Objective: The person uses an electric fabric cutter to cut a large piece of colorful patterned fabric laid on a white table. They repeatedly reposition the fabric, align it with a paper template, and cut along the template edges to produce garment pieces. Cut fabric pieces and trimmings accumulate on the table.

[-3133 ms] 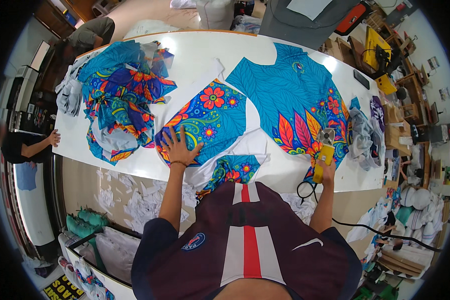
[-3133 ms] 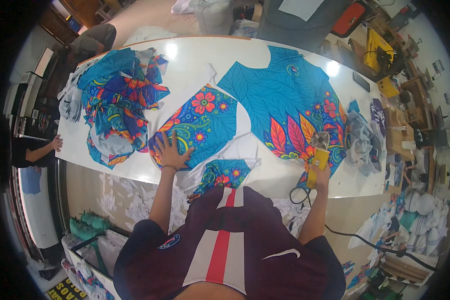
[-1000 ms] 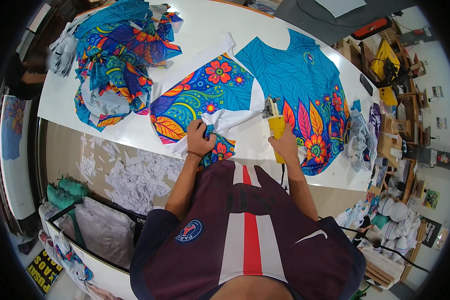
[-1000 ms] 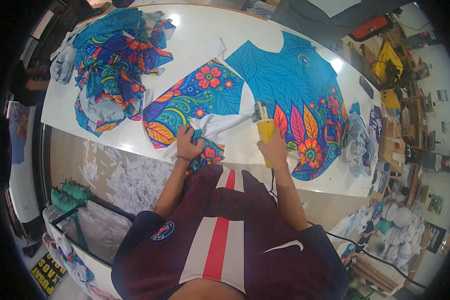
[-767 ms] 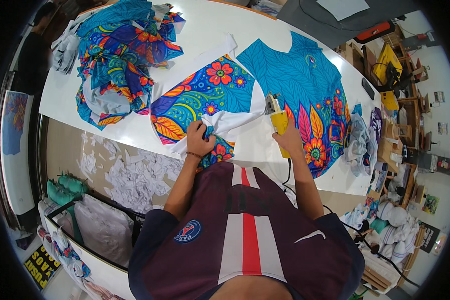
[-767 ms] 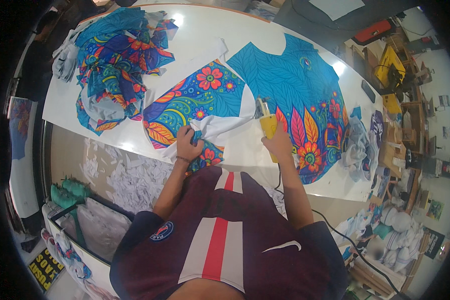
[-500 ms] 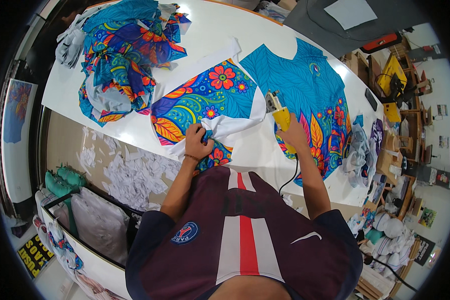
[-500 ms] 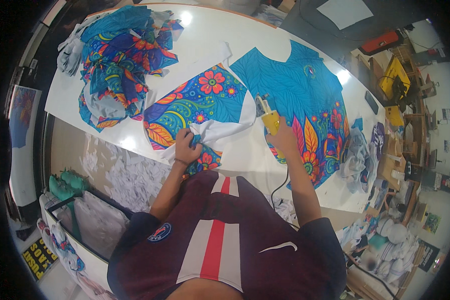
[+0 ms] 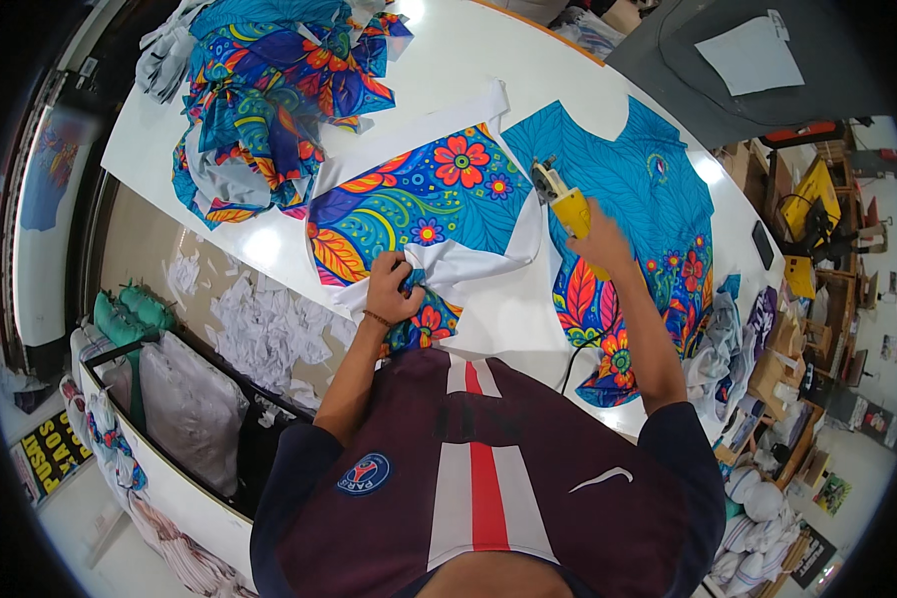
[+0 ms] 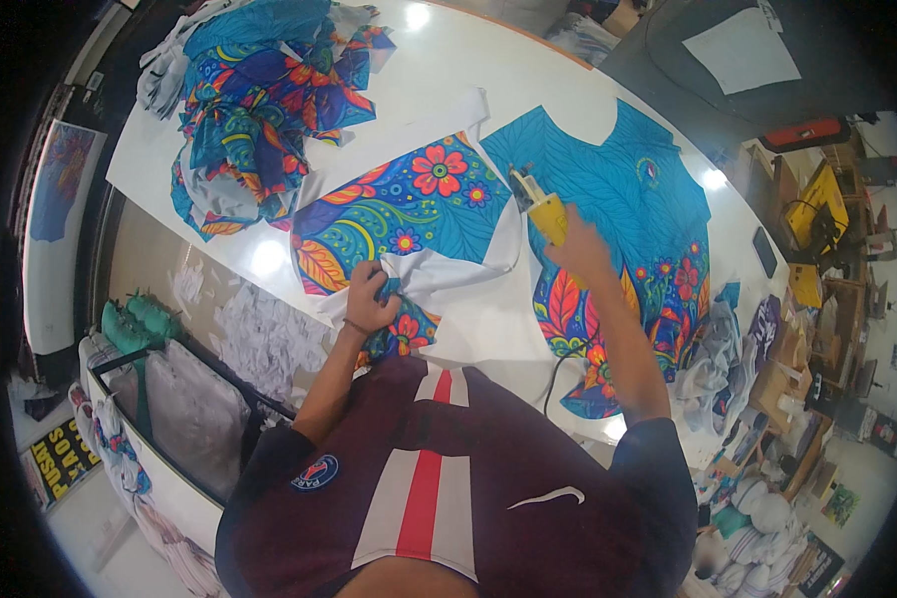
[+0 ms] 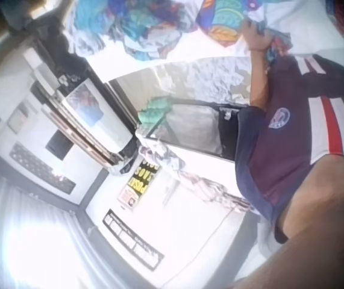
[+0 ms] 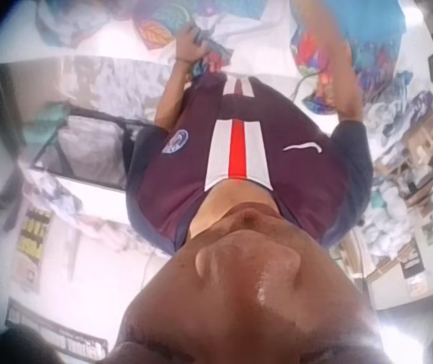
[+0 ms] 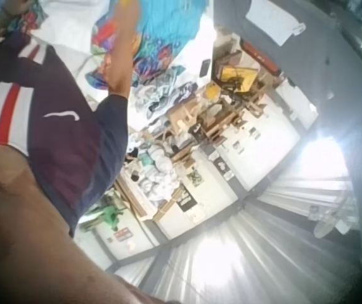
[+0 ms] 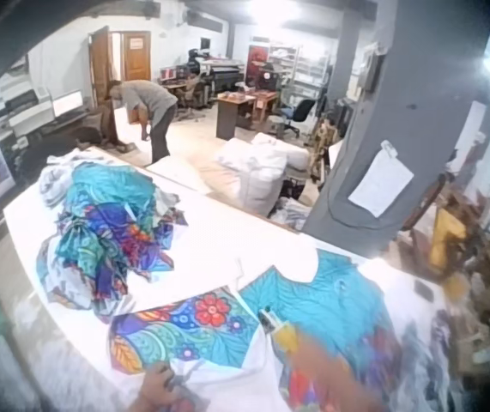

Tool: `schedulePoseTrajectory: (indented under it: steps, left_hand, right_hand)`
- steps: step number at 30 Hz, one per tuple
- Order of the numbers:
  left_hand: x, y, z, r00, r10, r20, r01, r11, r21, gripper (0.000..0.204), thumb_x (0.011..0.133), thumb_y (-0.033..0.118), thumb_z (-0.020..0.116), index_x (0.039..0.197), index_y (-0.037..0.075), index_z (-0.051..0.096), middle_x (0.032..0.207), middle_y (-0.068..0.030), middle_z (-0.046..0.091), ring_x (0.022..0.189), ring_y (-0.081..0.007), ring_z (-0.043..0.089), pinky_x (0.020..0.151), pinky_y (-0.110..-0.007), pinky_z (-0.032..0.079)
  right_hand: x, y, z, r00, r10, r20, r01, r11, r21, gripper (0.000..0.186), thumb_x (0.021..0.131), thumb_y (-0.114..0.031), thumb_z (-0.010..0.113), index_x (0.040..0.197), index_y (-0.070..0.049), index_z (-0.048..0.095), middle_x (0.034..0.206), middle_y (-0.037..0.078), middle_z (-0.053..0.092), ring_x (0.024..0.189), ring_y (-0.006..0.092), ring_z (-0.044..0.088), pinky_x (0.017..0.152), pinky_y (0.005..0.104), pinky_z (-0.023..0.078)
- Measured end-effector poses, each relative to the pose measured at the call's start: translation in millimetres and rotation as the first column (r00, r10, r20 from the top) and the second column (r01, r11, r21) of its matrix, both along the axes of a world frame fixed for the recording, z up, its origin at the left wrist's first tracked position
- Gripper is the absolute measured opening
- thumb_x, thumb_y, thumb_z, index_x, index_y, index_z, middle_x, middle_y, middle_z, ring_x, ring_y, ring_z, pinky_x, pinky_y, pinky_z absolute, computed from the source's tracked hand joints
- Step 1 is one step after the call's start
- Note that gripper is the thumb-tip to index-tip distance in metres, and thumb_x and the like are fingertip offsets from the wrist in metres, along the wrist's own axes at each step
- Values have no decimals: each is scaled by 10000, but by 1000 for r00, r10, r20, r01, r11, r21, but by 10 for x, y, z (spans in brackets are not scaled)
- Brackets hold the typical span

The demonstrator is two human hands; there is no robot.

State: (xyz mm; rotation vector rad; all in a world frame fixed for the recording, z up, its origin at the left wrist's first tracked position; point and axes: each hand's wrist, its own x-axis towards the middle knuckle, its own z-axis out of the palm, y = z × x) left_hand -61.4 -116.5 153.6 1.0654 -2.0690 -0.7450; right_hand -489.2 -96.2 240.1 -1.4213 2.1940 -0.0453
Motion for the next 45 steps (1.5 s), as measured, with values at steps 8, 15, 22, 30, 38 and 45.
schedulePoseTrajectory:
  steps: [8, 15, 22, 30, 38, 45]
  left_hand:
    - [2, 3, 8, 1000, -3, 12, 3, 1000, 6, 318, 643, 124, 714, 924, -7, 643, 1069, -184, 602, 976, -378, 583, 851, -474, 485]
    - [-2, 5, 39, 1000, -2, 7, 2, 1000, 12, 328, 638, 126, 716, 934, -1, 653, 1065, -182, 606, 969, -372, 584, 845, -470, 483]
    - [-6, 0, 53, 1000, 0, 7, 0, 1000, 8, 332, 641, 127, 725, 938, -2, 650, 1063, -186, 602, 970, -376, 583, 851, -474, 484]
    - [12, -30, -14, 998, 51, 47, -55, 994, 91, 350, 667, 139, 740, 968, 9, 619, 1103, -191, 602, 1033, -396, 586, 910, -488, 488]
    - [-1140, -140, 404, 985, -172, -16, 172, 985, 3, 531, 798, 239, 789, 1273, 55, 637, 1384, -214, 564, 1279, -423, 529, 1089, -531, 413]
    - [-2870, 341, 101, 743, -560, 365, 613, 789, -38, 573, 934, 475, 688, 1338, 76, 606, 1438, -188, 558, 1365, -397, 496, 1103, -553, 415]
  right_hand:
    - [-26, -653, 139, 994, 111, -5, -111, 990, 88, 965, 743, -335, 796, 1573, -122, 354, 1205, 319, 673, 1128, 507, 672, 927, 573, 562]
    - [21, -1047, 77, 989, 146, 3, -146, 989, -21, 892, 720, -323, 817, 1500, -117, 437, 1178, 285, 702, 1097, 501, 684, 942, 556, 563]
    - [178, -1327, 166, 987, 159, 19, -158, 986, -47, 827, 683, -291, 834, 1412, -69, 512, 1137, 261, 733, 1050, 458, 715, 885, 524, 579]
    - [55, -531, 163, 960, -52, 276, 98, 983, -154, 756, 686, -218, 886, 1353, -35, 579, 1182, 220, 712, 1090, 397, 699, 906, 478, 559]
    - [96, 1342, 915, 609, -449, 654, 657, 747, -100, 555, 724, -96, 835, 1231, -18, 623, 1090, 98, 706, 927, 203, 704, 803, 354, 566]
    - [173, 2536, 1128, 405, -644, 649, 886, 451, -105, 537, 742, -48, 810, 1243, -19, 618, 1006, 78, 697, 806, 190, 691, 678, 343, 564]
